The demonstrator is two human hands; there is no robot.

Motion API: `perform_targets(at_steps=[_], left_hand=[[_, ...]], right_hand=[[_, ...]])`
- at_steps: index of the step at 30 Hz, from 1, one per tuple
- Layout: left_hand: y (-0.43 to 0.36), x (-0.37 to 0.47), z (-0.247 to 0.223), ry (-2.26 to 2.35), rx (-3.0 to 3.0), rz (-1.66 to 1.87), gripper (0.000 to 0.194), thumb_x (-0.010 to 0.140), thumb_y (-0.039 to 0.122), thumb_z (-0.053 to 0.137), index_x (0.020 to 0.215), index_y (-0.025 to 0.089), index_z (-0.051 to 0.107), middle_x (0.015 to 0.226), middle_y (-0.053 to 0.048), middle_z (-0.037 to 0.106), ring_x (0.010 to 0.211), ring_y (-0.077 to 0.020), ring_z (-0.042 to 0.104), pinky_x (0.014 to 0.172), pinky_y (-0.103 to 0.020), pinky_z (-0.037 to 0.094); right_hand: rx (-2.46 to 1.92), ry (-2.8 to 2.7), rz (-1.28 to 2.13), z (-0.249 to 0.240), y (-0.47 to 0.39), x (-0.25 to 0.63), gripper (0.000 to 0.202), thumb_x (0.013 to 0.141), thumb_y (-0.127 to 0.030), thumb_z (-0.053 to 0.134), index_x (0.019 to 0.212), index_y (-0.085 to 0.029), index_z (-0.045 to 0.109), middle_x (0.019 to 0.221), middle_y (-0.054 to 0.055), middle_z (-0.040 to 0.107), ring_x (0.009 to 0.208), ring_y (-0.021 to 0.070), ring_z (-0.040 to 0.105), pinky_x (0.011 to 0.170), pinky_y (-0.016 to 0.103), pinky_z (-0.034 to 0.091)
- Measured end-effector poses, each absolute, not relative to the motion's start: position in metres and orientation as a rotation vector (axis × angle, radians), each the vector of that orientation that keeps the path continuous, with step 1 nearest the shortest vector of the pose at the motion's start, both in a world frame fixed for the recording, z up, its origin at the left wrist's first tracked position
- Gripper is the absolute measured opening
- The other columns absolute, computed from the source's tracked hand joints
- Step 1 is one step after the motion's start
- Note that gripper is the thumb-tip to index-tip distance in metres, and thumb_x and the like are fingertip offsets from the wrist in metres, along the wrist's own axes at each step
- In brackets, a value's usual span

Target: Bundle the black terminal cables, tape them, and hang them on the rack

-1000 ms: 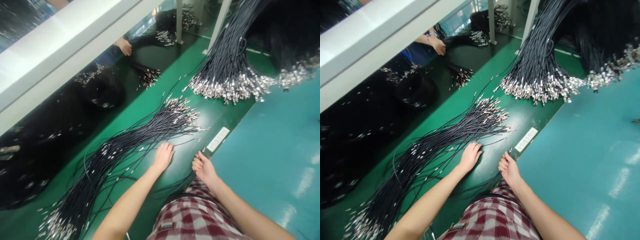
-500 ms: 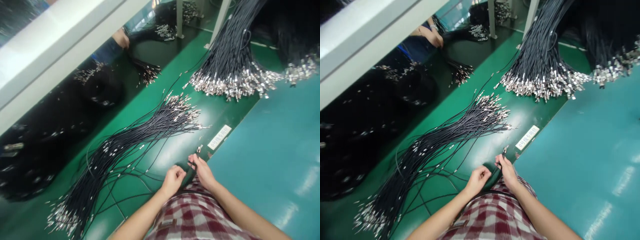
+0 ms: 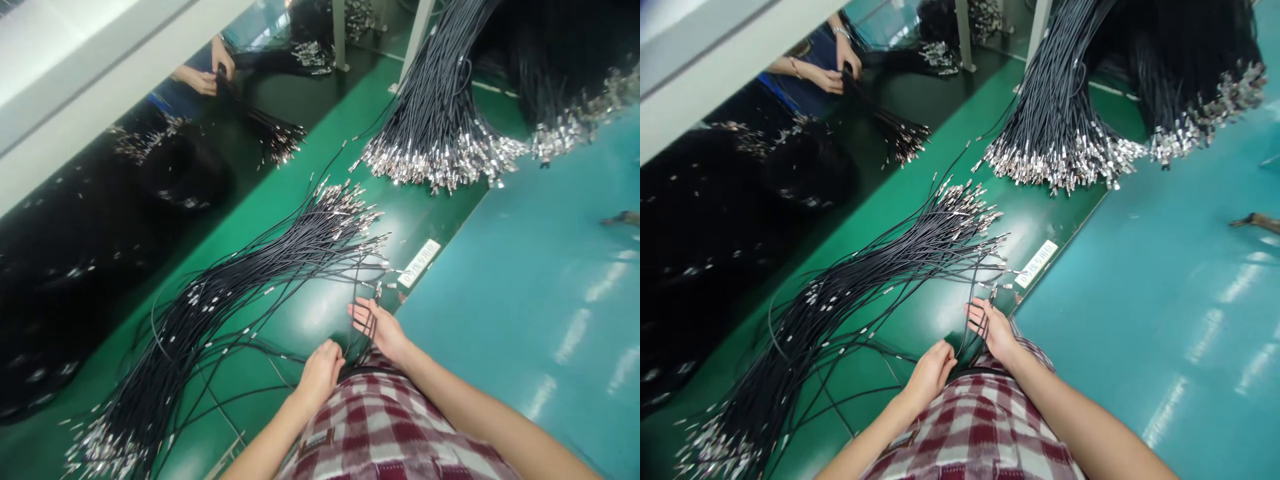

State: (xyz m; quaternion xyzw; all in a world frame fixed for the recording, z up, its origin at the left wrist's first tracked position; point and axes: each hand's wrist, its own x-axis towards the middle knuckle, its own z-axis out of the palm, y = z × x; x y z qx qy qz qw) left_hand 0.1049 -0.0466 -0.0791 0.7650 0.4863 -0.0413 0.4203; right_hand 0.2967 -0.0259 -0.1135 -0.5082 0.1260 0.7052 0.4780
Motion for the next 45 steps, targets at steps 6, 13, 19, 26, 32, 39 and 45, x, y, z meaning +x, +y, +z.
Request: perform_targets(at_steps=[6,13,19,26,32,39,45], left_hand=[[-0.024,0.103,-0.047,1.114,2.03,-0.108,0.014,0.096,0.018,0.036,0.088,0.021,0.047,0.09,-0.005,0.055,0.082,-0.0192,0.054,0.075,-0.031,0.045],[-0.016,0.096,-0.04,1.114,2.054,-0.31,0.013,0.093,0.014,0.037,0.086,0.022,0.045,0.092,-0.005,0.056,0.08,-0.0186,0.056,0.074,-0.03,0.046],[-0.033,0.085,-0.028,1.091,2.145,-0.626,0.017,0.092,0.01,0.035,0.089,0.02,0.049,0.1,-0.009,0.06,0.087,-0.0217,0.06,0.08,-0.034,0.047],[-0.038,0.079,-0.027,1.068,2.132,-0.638,0.015,0.091,0.012,0.038,0.089,0.02,0.05,0.101,-0.009,0.059,0.088,-0.0213,0.061,0.078,-0.032,0.047],[-0.028,0.087,-0.036,0.978,2.079,-0.65,0.009,0.085,0.012,0.051,0.082,0.019,0.055,0.096,-0.006,0.061,0.08,-0.0191,0.061,0.071,-0.028,0.046],[0.077,0.1,-0.069,1.688,2.139,-0.101,0.007,0.089,0.02,0.054,0.094,0.016,0.057,0.099,-0.012,0.063,0.097,-0.0246,0.059,0.085,-0.034,0.044],[0.041,0.115,-0.084,1.422,1.859,-0.184,0.018,0.092,0.023,0.05,0.074,0.019,0.051,0.072,-0.002,0.058,0.071,-0.0169,0.057,0.069,-0.026,0.04]], right_hand=[[-1.055,0.129,1.516,-0.074,-0.012,0.299,0.031,0.089,-0.042,0.064,0.108,-0.019,0.069,0.066,0.0,0.064,0.062,0.0125,0.061,0.062,0.023,0.053],[-1.124,0.533,1.631,-0.074,-0.021,0.309,0.024,0.099,-0.024,0.046,0.103,-0.013,0.068,0.063,0.001,0.063,0.053,0.0104,0.059,0.058,0.023,0.054],[-0.995,0.613,1.652,-0.087,-0.031,0.309,0.018,0.097,-0.025,0.054,0.093,-0.017,0.069,0.065,-0.001,0.063,0.055,0.0104,0.06,0.063,0.024,0.056],[-0.952,0.466,1.546,-0.091,-0.035,0.311,0.02,0.086,-0.037,0.071,0.08,-0.019,0.062,0.056,-0.007,0.044,0.048,0.0081,0.043,0.051,0.021,0.047],[-0.976,0.318,1.5,-0.081,-0.041,0.314,0.039,0.08,-0.048,0.074,0.069,-0.02,0.049,0.051,-0.01,0.024,0.042,0.0069,0.018,0.038,0.018,0.024],[-0.928,0.303,1.635,-0.088,-0.048,0.327,0.057,0.079,-0.044,0.075,0.056,-0.021,0.028,0.048,-0.01,0.019,0.042,0.0064,0.011,0.036,0.019,0.021],[-0.961,0.4,1.724,-0.1,-0.048,0.323,0.051,0.081,-0.046,0.073,0.056,-0.02,0.036,0.047,-0.01,0.019,0.039,0.0049,0.013,0.034,0.017,0.019]])
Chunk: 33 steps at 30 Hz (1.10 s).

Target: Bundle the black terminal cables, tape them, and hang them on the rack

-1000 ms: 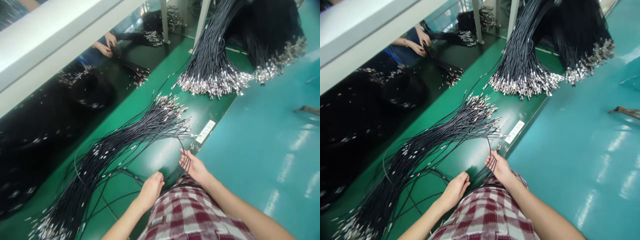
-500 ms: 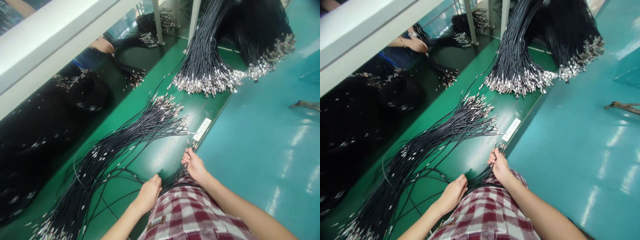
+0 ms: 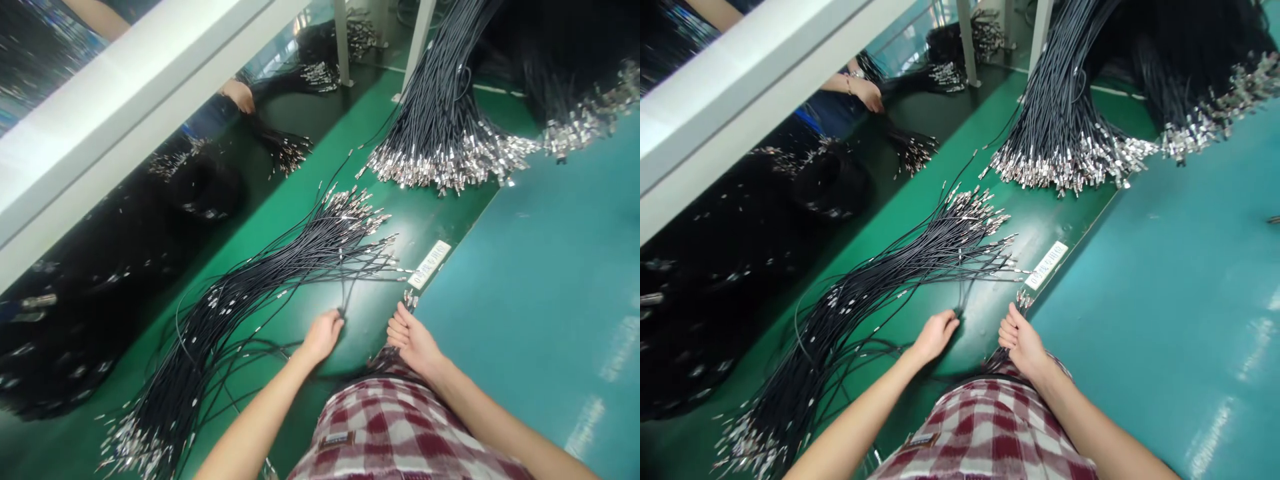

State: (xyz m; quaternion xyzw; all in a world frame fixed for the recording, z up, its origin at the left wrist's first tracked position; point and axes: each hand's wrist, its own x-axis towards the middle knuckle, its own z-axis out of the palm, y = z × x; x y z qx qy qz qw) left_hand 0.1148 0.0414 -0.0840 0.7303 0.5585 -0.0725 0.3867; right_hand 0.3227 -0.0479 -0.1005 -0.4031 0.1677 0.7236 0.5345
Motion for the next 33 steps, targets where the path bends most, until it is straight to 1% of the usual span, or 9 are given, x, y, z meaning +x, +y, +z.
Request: perform_targets(at_steps=[4,7,9,13,16,21,26,29,33], left_hand=[[-0.006,0.105,-0.066,1.168,1.571,-0.002,0.031,0.094,0.037,0.045,0.07,0.018,0.048,0.061,0.004,0.046,0.059,-0.0119,0.043,0.059,-0.023,0.033],[-0.023,0.097,-0.047,1.03,1.511,-0.032,0.034,0.094,0.042,0.045,0.075,0.016,0.056,0.069,0.002,0.053,0.065,-0.0121,0.045,0.062,-0.024,0.034],[-0.03,0.095,-0.036,0.955,1.501,-0.093,0.035,0.095,0.041,0.045,0.076,0.015,0.058,0.073,0.001,0.057,0.068,-0.0125,0.047,0.065,-0.024,0.036],[-0.032,0.1,-0.028,0.992,1.537,-0.025,0.035,0.097,0.04,0.042,0.084,0.016,0.063,0.083,-0.003,0.065,0.078,-0.0149,0.055,0.073,-0.025,0.041],[-0.029,0.106,-0.033,1.017,1.549,-0.008,0.034,0.096,0.041,0.044,0.088,0.016,0.065,0.085,-0.004,0.067,0.079,-0.0158,0.057,0.074,-0.026,0.042],[-0.027,0.123,-0.048,0.994,1.492,-0.026,0.043,0.096,0.049,0.04,0.095,0.014,0.064,0.063,0.001,0.055,0.059,-0.012,0.048,0.06,-0.023,0.037],[-0.027,0.144,-0.056,1.045,1.374,0.12,0.048,0.096,0.053,0.039,0.097,0.013,0.064,0.06,0.003,0.052,0.05,-0.0102,0.045,0.053,-0.023,0.035],[-0.029,0.154,-0.058,1.041,1.37,0.148,0.047,0.095,0.053,0.04,0.099,0.012,0.064,0.059,0.003,0.051,0.05,-0.0103,0.044,0.053,-0.023,0.035],[-0.037,0.163,-0.059,1.06,1.431,0.178,0.044,0.096,0.05,0.04,0.089,0.013,0.064,0.058,0.004,0.046,0.055,-0.0108,0.042,0.056,-0.023,0.035]], right_hand=[[-1.111,0.424,1.784,-0.107,-0.043,0.321,0.021,0.085,-0.037,0.068,0.082,-0.017,0.062,0.051,-0.007,0.038,0.037,0.0036,0.017,0.032,0.014,0.017],[-1.219,0.357,1.822,-0.097,-0.033,0.317,0.015,0.081,-0.027,0.071,0.089,-0.015,0.067,0.066,0.002,0.059,0.037,0.0016,0.018,0.031,0.015,0.015],[-1.211,0.204,1.78,-0.081,-0.026,0.312,0.018,0.075,-0.024,0.076,0.089,-0.015,0.069,0.078,0.006,0.066,0.039,0.0007,0.019,0.031,0.015,0.015],[-1.081,-0.08,1.585,-0.054,-0.014,0.306,0.03,0.072,-0.032,0.08,0.096,-0.017,0.071,0.069,-0.002,0.057,0.042,0.0014,0.022,0.036,0.016,0.016],[-1.154,0.017,1.599,-0.055,-0.016,0.311,0.025,0.07,-0.034,0.081,0.085,-0.016,0.071,0.061,-0.005,0.048,0.041,0.0016,0.019,0.035,0.017,0.011],[-1.165,0.092,1.587,-0.071,-0.034,0.319,0.021,0.071,-0.033,0.081,0.081,-0.017,0.071,0.07,-0.002,0.053,0.041,0.002,0.02,0.034,0.019,0.013],[-1.164,-0.008,1.556,-0.07,-0.046,0.313,0.031,0.071,-0.042,0.081,0.083,-0.015,0.072,0.065,-0.004,0.047,0.043,0.0028,0.019,0.036,0.021,0.012],[-1.175,-0.075,1.561,-0.068,-0.05,0.31,0.039,0.071,-0.05,0.079,0.085,-0.015,0.072,0.058,-0.006,0.039,0.045,0.0041,0.018,0.038,0.021,0.013],[-1.239,-0.136,1.532,-0.068,-0.055,0.307,0.044,0.069,-0.059,0.078,0.076,-0.017,0.07,0.062,-0.003,0.047,0.048,0.0056,0.026,0.039,0.021,0.019]])
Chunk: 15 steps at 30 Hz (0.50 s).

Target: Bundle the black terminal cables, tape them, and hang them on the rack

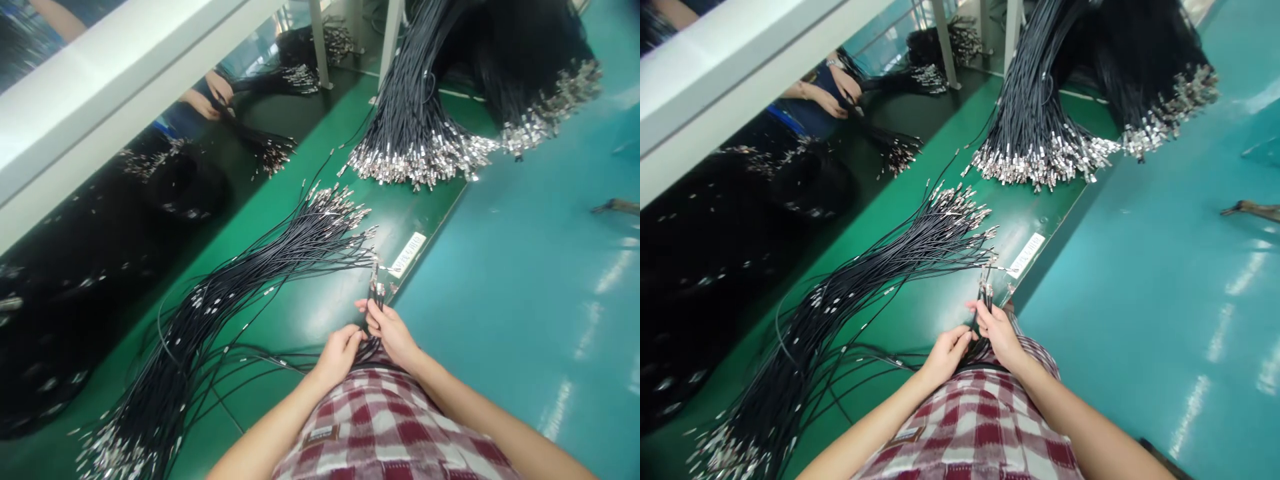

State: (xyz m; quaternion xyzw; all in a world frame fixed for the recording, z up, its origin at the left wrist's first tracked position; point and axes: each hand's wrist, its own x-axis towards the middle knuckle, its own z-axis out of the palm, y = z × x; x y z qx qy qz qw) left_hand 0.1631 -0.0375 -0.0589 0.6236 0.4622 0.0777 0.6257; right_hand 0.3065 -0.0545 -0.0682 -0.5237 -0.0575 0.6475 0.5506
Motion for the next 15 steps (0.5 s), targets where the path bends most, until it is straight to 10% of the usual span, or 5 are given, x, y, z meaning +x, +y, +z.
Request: perform_targets(at_steps=[6,12,15], left_hand=[[-0.044,0.1,-0.07,1.185,1.69,0.106,0.048,0.099,0.043,0.03,0.079,0.016,0.064,0.076,-0.005,0.06,0.077,-0.0171,0.056,0.079,-0.031,0.045],[-0.047,0.001,-0.088,1.598,1.61,-0.345,0.026,0.085,0.03,0.06,0.064,0.017,0.053,0.065,-0.002,0.056,0.072,-0.0195,0.059,0.075,-0.034,0.049],[0.008,0.016,-0.091,1.733,1.905,-0.094,0.008,0.086,0.02,0.058,0.093,0.016,0.06,0.101,-0.01,0.064,0.099,-0.0231,0.06,0.09,-0.037,0.048]], right_hand=[[-1.165,0.056,1.42,-0.072,-0.057,0.307,0.037,0.069,-0.053,0.081,0.07,-0.021,0.062,0.078,0.002,0.064,0.073,0.0157,0.057,0.064,0.028,0.051],[-0.926,0.466,1.545,-0.091,-0.05,0.319,0.036,0.085,-0.044,0.07,0.069,-0.02,0.049,0.045,-0.011,0.027,0.036,0.0055,0.021,0.032,0.018,0.024],[-0.87,0.5,1.582,-0.095,-0.049,0.319,0.032,0.084,-0.041,0.072,0.074,-0.019,0.052,0.044,-0.012,0.027,0.035,0.0048,0.021,0.031,0.017,0.023]])
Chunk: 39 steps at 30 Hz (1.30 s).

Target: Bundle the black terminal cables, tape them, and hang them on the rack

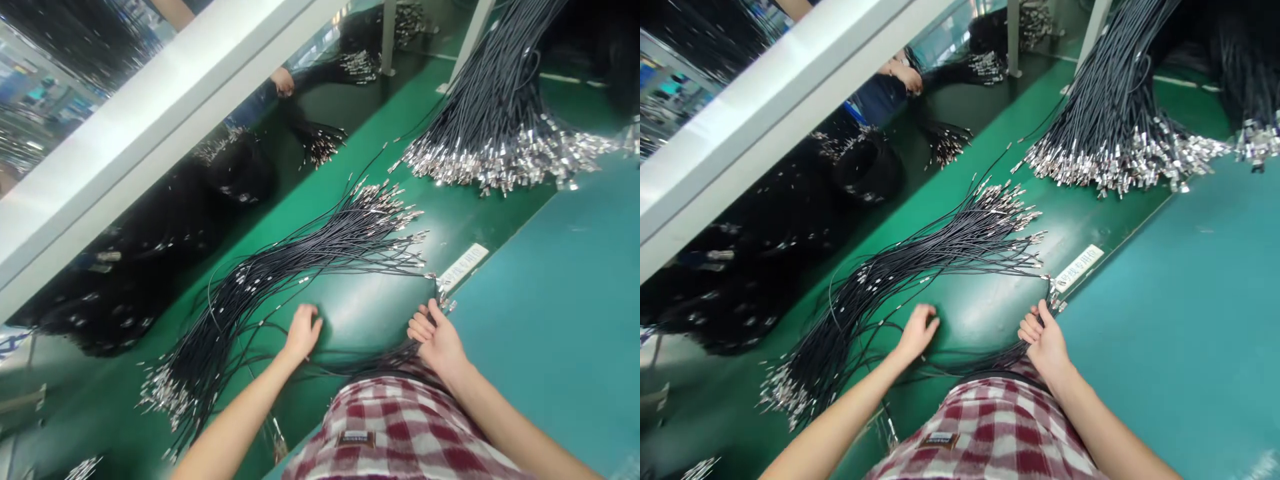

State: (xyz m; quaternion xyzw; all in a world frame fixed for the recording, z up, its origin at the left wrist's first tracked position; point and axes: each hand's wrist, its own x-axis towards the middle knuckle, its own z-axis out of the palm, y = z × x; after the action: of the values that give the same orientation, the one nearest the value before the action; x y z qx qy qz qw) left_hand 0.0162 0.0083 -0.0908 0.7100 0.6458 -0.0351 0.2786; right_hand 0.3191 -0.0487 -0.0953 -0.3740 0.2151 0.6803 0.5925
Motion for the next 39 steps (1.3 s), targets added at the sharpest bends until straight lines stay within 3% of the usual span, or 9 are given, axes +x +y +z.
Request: perform_targets(at_steps=[2,5,10,13,16,19,30,35,39], left_hand=[[0.056,0.048,-0.094,1.933,2.014,0.012,0.022,0.088,0.022,0.058,0.109,0.015,0.056,0.119,-0.017,0.06,0.115,-0.028,0.054,0.097,-0.043,0.044],[0.096,0.101,-0.098,1.944,1.94,-0.021,0.019,0.09,0.022,0.055,0.107,0.014,0.056,0.113,-0.018,0.063,0.111,-0.0296,0.057,0.094,-0.042,0.045],[0.027,0.122,-0.091,1.368,1.863,0.077,0.02,0.098,0.023,0.041,0.106,0.019,0.06,0.1,-0.007,0.07,0.09,-0.0189,0.065,0.084,-0.028,0.047],[-0.034,0.097,-0.076,1.051,1.815,-0.012,0.025,0.099,0.027,0.04,0.104,0.02,0.063,0.097,-0.006,0.071,0.088,-0.0184,0.066,0.08,-0.027,0.048],[-0.063,0.076,-0.059,0.994,1.807,-0.131,0.028,0.099,0.029,0.039,0.104,0.019,0.064,0.096,-0.008,0.07,0.088,-0.0191,0.065,0.078,-0.027,0.048],[-0.063,0.068,-0.04,0.945,1.872,-0.192,0.033,0.1,0.03,0.034,0.101,0.019,0.065,0.091,-0.008,0.068,0.083,-0.0183,0.063,0.075,-0.026,0.047],[-0.042,0.07,-0.028,0.983,2.002,-0.142,0.03,0.102,0.028,0.032,0.106,0.019,0.059,0.095,-0.007,0.065,0.088,-0.0178,0.061,0.08,-0.027,0.045],[-0.051,0.06,-0.032,0.889,2.091,-0.44,0.029,0.101,0.024,0.032,0.091,0.02,0.06,0.083,-0.004,0.063,0.077,-0.0175,0.061,0.068,-0.025,0.042],[-0.061,0.058,-0.033,0.936,2.092,-0.506,0.028,0.1,0.021,0.032,0.09,0.02,0.059,0.085,-0.004,0.065,0.077,-0.0174,0.062,0.067,-0.026,0.042]], right_hand=[[-0.857,0.525,1.612,-0.096,-0.047,0.318,0.028,0.085,-0.036,0.072,0.075,-0.018,0.052,0.043,-0.012,0.027,0.034,0.0043,0.022,0.031,0.016,0.023],[-0.897,0.573,1.637,-0.097,-0.046,0.317,0.028,0.087,-0.033,0.069,0.072,-0.019,0.05,0.042,-0.012,0.028,0.033,0.0043,0.022,0.03,0.015,0.022],[-1.119,0.573,1.628,-0.1,-0.044,0.316,0.016,0.098,-0.03,0.052,0.092,-0.019,0.062,0.044,-0.008,0.042,0.033,0.0067,0.038,0.029,0.015,0.03],[-1.234,0.5,1.759,-0.095,-0.039,0.314,0.023,0.101,-0.03,0.044,0.104,-0.018,0.064,0.077,0.006,0.071,0.067,0.0146,0.069,0.054,0.023,0.057],[-1.203,0.395,1.883,-0.09,-0.036,0.309,0.029,0.101,-0.035,0.042,0.11,-0.017,0.064,0.107,0.014,0.073,0.099,0.0206,0.07,0.081,0.034,0.059],[-1.321,0.328,1.817,-0.088,-0.036,0.304,0.028,0.1,-0.035,0.045,0.109,-0.019,0.066,0.118,0.014,0.069,0.112,0.0213,0.065,0.088,0.036,0.056],[-1.095,0.115,1.639,-0.069,0.017,0.303,0.029,0.1,-0.035,0.043,0.117,-0.021,0.062,0.102,0.011,0.075,0.096,0.0208,0.071,0.086,0.036,0.056],[-1.082,0.362,1.8,-0.084,-0.019,0.306,0.027,0.101,-0.03,0.04,0.108,-0.017,0.062,0.089,0.011,0.074,0.082,0.0178,0.071,0.079,0.033,0.058],[-0.959,0.289,1.731,-0.08,-0.042,0.305,0.021,0.093,-0.036,0.06,0.087,-0.017,0.065,0.063,0.0,0.059,0.055,0.0104,0.056,0.061,0.024,0.054]])
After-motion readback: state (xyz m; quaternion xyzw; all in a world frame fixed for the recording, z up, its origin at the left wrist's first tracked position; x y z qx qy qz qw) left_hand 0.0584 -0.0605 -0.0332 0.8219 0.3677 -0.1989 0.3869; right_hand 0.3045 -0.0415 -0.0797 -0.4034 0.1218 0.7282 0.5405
